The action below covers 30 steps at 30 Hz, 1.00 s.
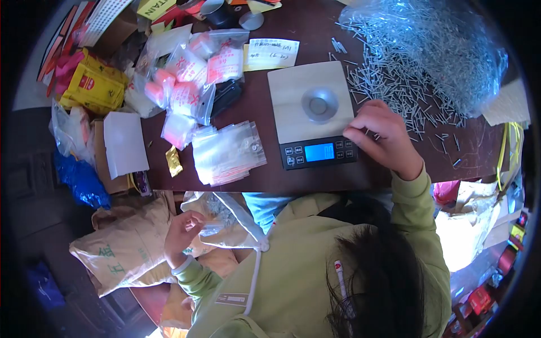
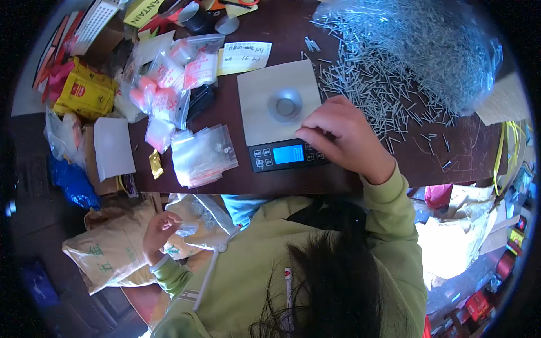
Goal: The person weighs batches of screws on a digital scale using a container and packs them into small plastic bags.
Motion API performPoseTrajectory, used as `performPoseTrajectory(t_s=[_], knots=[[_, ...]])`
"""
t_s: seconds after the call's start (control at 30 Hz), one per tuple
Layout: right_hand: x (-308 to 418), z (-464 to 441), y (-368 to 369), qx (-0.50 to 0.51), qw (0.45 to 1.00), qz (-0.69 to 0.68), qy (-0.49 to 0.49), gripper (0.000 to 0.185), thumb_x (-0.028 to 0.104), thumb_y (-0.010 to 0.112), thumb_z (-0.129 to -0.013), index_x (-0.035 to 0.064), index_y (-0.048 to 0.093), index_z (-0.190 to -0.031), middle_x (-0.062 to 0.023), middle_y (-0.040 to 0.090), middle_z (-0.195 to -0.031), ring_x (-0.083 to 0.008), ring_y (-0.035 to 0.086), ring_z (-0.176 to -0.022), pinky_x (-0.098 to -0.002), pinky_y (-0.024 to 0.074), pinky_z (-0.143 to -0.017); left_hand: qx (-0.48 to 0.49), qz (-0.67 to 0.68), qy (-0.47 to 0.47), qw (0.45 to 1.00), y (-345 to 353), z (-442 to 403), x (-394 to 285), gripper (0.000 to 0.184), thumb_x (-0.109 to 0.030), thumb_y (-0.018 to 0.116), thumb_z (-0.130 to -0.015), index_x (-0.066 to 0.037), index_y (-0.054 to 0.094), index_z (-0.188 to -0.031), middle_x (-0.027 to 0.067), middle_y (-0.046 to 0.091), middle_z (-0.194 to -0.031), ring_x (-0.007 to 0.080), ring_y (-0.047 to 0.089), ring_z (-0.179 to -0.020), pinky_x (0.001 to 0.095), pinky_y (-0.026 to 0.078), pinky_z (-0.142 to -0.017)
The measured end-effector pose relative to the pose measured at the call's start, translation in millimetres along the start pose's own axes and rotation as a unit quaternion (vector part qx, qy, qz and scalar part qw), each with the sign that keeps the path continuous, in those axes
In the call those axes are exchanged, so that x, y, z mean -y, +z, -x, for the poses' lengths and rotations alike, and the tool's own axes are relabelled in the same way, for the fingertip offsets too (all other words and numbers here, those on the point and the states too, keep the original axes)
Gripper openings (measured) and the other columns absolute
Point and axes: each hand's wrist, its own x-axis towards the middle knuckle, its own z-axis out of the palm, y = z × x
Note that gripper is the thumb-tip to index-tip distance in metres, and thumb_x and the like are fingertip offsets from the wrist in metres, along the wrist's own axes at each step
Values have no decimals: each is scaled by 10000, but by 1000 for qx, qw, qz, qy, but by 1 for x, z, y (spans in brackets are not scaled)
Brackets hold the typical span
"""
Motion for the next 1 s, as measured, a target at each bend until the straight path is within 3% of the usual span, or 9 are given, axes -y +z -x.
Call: performPoseTrajectory(t_s=[0.2,0.3,0.4,0.5,0.57,0.63,0.7,0.77,1.0], knots=[[2,0,1,0,1000,20,14,86,128,690,-814,61,637,-809,-68,617,-736,-255,568,-698,-345,417,-725,-103,-185,-32,977,19,-11,47,245,-15,685,-761,12,656,-1003,108,687,-824,162,679,-778,305,544,-674],[2,4,-2,8,999,33,21,97,137,683,-821,55,634,-809,-78,619,-747,-263,577,-721,-351,419,-726,-179,-137,17,974,24,-22,46,218,-35,689,-780,17,656,-989,105,689,-819,169,678,-766,296,538,-670],[-1,13,-9,1,997,59,52,98,135,675,-825,48,630,-822,-88,622,-773,-276,586,-740,-359,424,-728,-259,-149,49,953,34,-36,-4,207,-58,673,-831,27,647,-1018,72,681,-862,126,641,-782,279,519,-707],[-14,27,-13,-24,992,98,77,85,109,667,-823,37,629,-847,-99,627,-802,-290,591,-750,-364,434,-717,-310,-129,202,920,49,-64,-24,243,-76,663,-845,18,643,-1068,149,663,-1040,227,660,-931,303,512,-787],[-20,38,-17,-45,989,109,91,82,87,664,-819,29,630,-866,-105,631,-821,-297,593,-753,-365,442,-705,-334,-167,271,887,61,-90,-25,373,-117,665,-852,4,587,-1195,202,579,-1231,313,543,-1184,392,430,-968],[-20,48,-22,-61,982,119,130,73,51,650,-818,13,630,-877,-125,633,-835,-307,602,-787,-364,459,-709,-350,-210,252,877,76,-121,-8,576,-254,665,-857,-22,463,-1344,247,406,-1413,379,322,-1366,530,272,-1079],[-29,63,-25,-86,976,141,143,76,46,645,-819,7,630,-883,-129,634,-839,-304,608,-801,-363,465,-718,-343,-299,152,878,102,-142,-2,752,-428,624,-854,-55,337,-1441,256,265,-1495,405,185,-1417,654,152,-1071],[-35,77,-27,-96,968,146,177,88,45,637,-827,5,629,-904,-135,634,-878,-304,607,-847,-366,464,-761,-382,-384,137,829,128,-152,-14,805,-515,573,-854,-64,302,-1462,262,218,-1511,433,174,-1411,715,141,-1030],[-69,127,-25,-188,933,254,175,255,62,604,-869,53,588,-1123,-157,573,-1151,-323,519,-1118,-396,386,-982,-389,-288,185,855,152,-158,-28,737,-414,556,-887,-51,279,-1464,248,286,-1488,425,219,-1398,692,103,-1047]])
